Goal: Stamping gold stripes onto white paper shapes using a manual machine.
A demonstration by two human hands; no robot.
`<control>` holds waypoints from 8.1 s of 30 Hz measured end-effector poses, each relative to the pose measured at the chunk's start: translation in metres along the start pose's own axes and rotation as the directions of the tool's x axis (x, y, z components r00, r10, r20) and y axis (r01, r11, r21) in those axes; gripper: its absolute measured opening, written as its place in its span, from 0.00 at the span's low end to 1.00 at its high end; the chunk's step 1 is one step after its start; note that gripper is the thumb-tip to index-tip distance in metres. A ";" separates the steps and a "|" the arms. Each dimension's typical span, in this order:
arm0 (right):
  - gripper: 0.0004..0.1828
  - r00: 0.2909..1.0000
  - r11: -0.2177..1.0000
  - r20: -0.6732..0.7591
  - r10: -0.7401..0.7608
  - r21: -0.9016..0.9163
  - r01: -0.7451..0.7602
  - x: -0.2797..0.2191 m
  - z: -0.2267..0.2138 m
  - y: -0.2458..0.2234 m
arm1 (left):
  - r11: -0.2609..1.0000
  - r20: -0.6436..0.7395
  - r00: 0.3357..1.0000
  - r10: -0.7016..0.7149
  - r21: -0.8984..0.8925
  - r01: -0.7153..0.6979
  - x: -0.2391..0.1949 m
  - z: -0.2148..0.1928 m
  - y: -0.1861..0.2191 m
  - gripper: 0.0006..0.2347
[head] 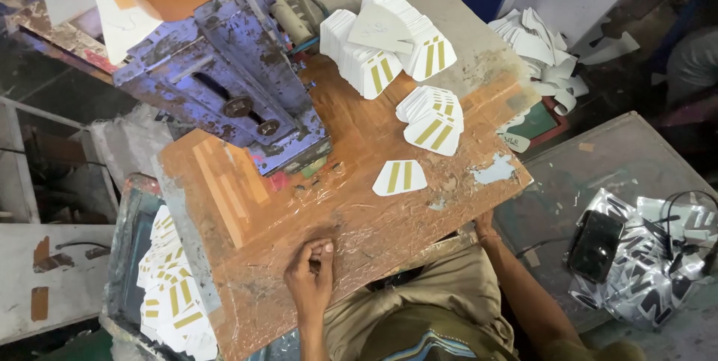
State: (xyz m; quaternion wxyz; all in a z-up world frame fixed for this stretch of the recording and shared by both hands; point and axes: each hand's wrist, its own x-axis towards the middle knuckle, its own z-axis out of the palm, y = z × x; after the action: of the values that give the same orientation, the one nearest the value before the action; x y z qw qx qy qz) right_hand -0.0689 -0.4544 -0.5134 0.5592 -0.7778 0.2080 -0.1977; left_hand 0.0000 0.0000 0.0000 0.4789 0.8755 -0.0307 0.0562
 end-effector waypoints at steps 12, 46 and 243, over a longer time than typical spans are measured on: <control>0.23 0.999 0.997 -0.014 0.041 -0.063 -0.041 -0.007 0.001 -0.030 | 1.000 -0.003 1.000 -0.007 0.019 0.007 0.000 0.002 -0.006 0.07; 0.20 0.889 0.771 0.092 0.449 0.464 -0.437 -0.016 0.000 -0.131 | 0.999 -0.020 1.000 -0.021 0.033 0.022 -0.001 0.004 -0.012 0.07; 0.08 0.855 0.912 0.363 -0.370 -0.035 0.409 0.016 0.043 -0.577 | 0.998 0.010 0.998 0.056 0.025 -0.056 -0.025 -0.017 -0.001 0.06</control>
State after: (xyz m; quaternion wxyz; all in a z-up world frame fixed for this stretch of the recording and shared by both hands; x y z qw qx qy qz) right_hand 0.0267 -0.2627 0.0249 0.4915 -0.8559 -0.0454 -0.1542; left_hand -0.0261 0.0149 0.0049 0.4659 0.8805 -0.0568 0.0661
